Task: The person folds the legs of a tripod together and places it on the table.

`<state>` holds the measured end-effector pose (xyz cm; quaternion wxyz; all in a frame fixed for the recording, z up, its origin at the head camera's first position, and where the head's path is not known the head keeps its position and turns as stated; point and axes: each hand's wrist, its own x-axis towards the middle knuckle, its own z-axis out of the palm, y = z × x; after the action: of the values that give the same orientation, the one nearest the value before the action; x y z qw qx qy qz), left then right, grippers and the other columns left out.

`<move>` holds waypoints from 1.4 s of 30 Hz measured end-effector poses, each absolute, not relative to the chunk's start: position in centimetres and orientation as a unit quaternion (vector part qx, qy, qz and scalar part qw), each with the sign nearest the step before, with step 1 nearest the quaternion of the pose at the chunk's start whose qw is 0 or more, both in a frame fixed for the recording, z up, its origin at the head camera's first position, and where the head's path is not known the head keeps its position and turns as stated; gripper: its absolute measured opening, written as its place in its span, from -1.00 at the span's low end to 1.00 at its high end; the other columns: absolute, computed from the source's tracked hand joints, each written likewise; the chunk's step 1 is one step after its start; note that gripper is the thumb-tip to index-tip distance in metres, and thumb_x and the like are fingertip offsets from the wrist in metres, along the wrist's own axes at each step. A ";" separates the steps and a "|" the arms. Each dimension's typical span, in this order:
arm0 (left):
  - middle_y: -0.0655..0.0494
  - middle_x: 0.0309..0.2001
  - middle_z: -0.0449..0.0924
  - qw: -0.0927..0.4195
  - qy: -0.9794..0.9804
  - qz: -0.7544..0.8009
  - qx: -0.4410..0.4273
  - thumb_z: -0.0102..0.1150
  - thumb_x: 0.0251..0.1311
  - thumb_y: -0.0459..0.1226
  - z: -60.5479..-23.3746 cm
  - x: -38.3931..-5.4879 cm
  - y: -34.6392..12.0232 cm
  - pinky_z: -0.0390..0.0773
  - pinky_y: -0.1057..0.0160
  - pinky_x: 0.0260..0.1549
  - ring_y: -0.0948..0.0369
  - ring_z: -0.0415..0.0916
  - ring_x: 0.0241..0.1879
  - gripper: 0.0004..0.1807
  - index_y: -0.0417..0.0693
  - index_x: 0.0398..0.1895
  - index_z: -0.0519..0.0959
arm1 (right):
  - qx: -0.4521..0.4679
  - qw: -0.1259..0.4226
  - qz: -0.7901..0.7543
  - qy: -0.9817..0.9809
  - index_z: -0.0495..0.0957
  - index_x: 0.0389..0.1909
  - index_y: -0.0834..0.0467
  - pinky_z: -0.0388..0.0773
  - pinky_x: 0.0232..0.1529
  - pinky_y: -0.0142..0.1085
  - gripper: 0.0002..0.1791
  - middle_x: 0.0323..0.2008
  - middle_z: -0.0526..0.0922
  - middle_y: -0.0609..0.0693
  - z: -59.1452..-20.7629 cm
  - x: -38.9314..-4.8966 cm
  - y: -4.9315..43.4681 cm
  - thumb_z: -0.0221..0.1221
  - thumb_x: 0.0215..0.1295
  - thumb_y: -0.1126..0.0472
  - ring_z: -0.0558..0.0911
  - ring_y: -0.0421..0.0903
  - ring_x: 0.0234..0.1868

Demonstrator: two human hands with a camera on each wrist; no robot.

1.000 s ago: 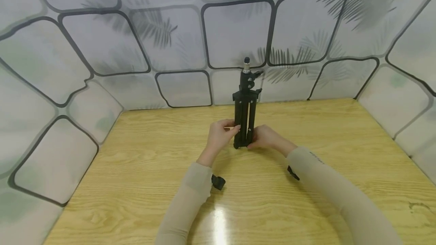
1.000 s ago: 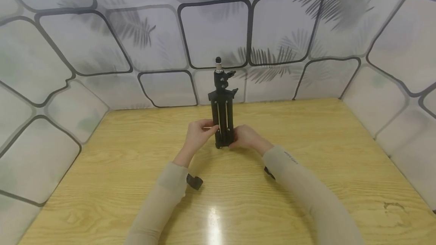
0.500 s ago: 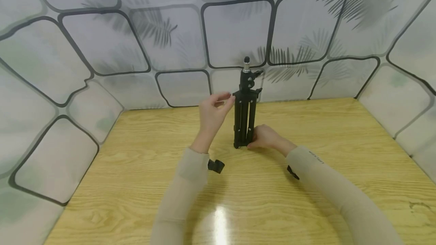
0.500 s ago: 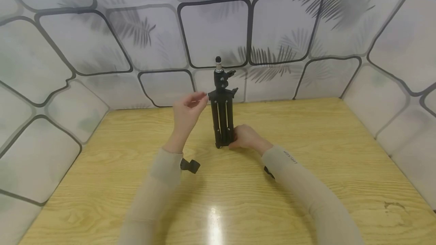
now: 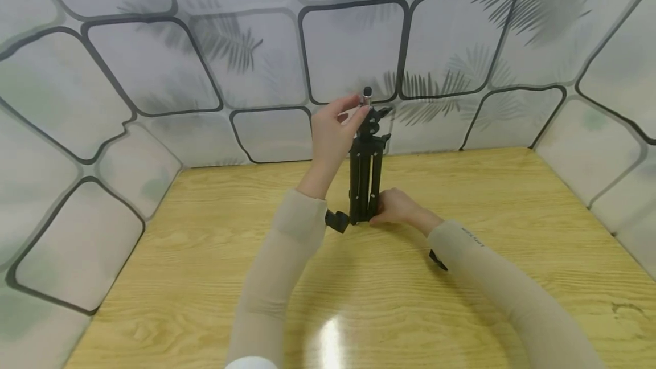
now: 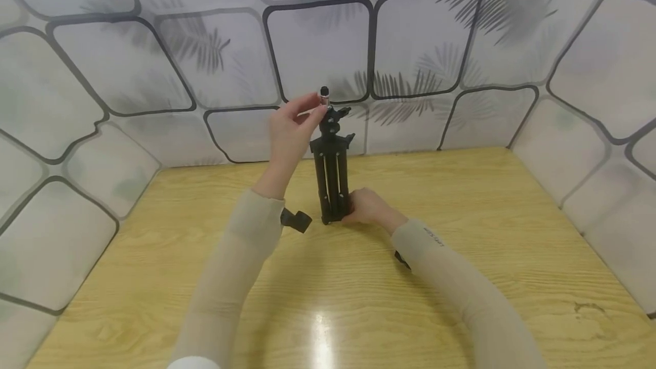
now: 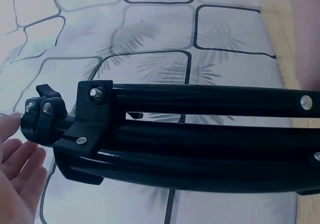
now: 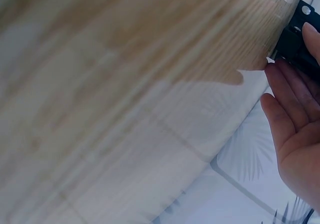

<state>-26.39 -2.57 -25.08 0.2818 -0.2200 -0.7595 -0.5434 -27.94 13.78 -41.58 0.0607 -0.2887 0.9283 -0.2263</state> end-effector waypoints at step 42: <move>-0.10 -0.21 0.57 0.052 -0.895 -0.433 -0.090 0.21 0.06 -0.26 -35.8 -24.6 -18.4 0.51 0.13 -0.25 0.06 0.50 -0.23 -0.69 -0.21 -0.12 0.56 | -0.235 -0.077 -0.168 0.954 0.54 -0.18 0.31 0.49 -0.31 -0.06 -0.67 -0.26 0.60 0.19 -39.0 -26.8 20.9 0.27 -0.01 0.28 0.57 0.08 -0.35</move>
<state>-24.55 -18.35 -35.78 0.0515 -0.0904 -0.8953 -0.4332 -26.84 20.92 -39.04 -0.0774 -0.2351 0.9543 -0.1678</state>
